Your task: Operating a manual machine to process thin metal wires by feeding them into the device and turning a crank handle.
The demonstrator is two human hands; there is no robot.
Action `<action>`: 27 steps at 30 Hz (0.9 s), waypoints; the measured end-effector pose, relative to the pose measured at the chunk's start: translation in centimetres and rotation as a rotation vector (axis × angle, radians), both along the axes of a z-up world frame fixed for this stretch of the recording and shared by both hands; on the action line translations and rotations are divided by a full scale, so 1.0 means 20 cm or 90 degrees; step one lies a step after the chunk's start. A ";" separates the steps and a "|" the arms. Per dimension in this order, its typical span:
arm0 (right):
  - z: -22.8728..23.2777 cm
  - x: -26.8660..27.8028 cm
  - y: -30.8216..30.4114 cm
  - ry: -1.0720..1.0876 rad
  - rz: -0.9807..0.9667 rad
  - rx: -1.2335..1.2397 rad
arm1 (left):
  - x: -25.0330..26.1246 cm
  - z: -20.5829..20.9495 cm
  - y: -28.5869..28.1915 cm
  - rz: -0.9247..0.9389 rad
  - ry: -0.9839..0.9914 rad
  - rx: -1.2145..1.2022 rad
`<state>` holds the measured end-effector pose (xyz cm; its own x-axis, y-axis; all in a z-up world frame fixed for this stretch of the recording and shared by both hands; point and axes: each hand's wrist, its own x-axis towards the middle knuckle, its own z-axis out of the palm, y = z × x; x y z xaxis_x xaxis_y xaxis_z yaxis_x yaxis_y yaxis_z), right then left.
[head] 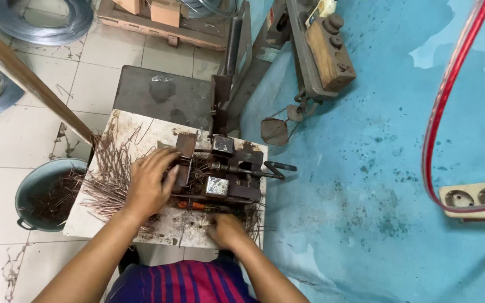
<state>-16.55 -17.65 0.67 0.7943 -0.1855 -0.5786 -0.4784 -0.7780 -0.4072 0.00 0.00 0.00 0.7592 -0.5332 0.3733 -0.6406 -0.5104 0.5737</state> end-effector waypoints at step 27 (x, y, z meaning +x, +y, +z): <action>-0.78 0.28 0.37 -0.153 0.246 -0.093 | -0.30 -0.75 0.49 0.269 0.243 0.150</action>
